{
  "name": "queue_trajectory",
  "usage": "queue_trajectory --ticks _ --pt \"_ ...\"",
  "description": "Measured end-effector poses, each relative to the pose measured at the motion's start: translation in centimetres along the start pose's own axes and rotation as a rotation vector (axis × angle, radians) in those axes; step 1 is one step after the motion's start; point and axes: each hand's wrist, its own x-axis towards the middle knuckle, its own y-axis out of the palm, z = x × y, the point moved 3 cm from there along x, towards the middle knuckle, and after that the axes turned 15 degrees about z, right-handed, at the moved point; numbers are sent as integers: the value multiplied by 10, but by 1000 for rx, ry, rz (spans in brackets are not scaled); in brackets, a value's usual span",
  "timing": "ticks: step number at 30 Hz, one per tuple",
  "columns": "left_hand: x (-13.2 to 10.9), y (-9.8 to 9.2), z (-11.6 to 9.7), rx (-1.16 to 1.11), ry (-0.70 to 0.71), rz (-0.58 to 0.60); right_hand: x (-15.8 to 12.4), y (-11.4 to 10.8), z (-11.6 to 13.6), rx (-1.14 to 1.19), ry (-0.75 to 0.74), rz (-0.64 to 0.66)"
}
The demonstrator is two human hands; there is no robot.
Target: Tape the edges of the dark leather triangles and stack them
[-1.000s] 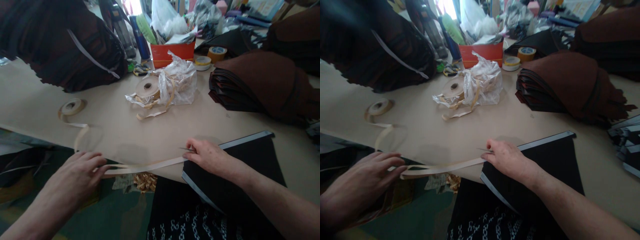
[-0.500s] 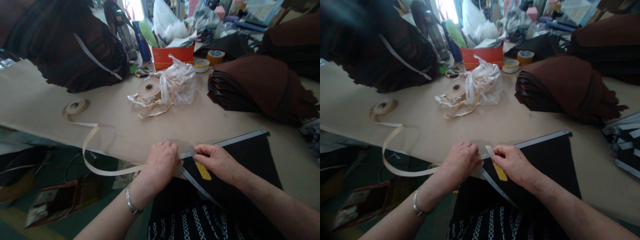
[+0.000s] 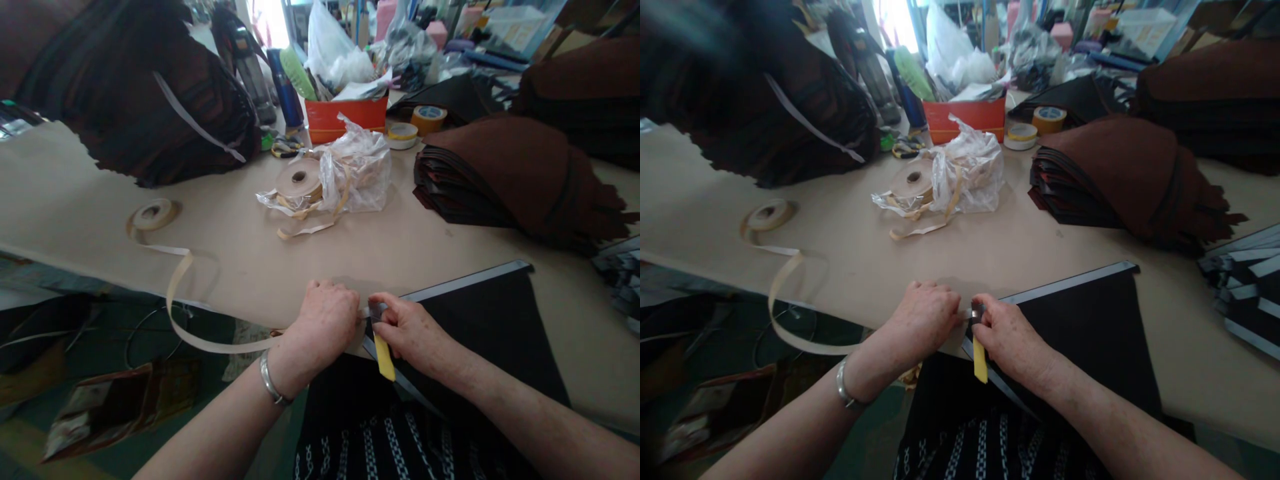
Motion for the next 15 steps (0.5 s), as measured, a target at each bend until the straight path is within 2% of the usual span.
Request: queue_trajectory --ticks 6,10,13,15 --pt "0 0 -5 -81 35 -2 4 0 5 -144 10 -24" --pt "-7 2 -9 -204 135 -12 6 6 9 -187 -18 -50" --pt "-7 5 6 -289 110 -100 1 -2 10 -88 -33 -34" --pt "-1 6 26 -330 27 -203 -12 -21 7 30 -51 -22"
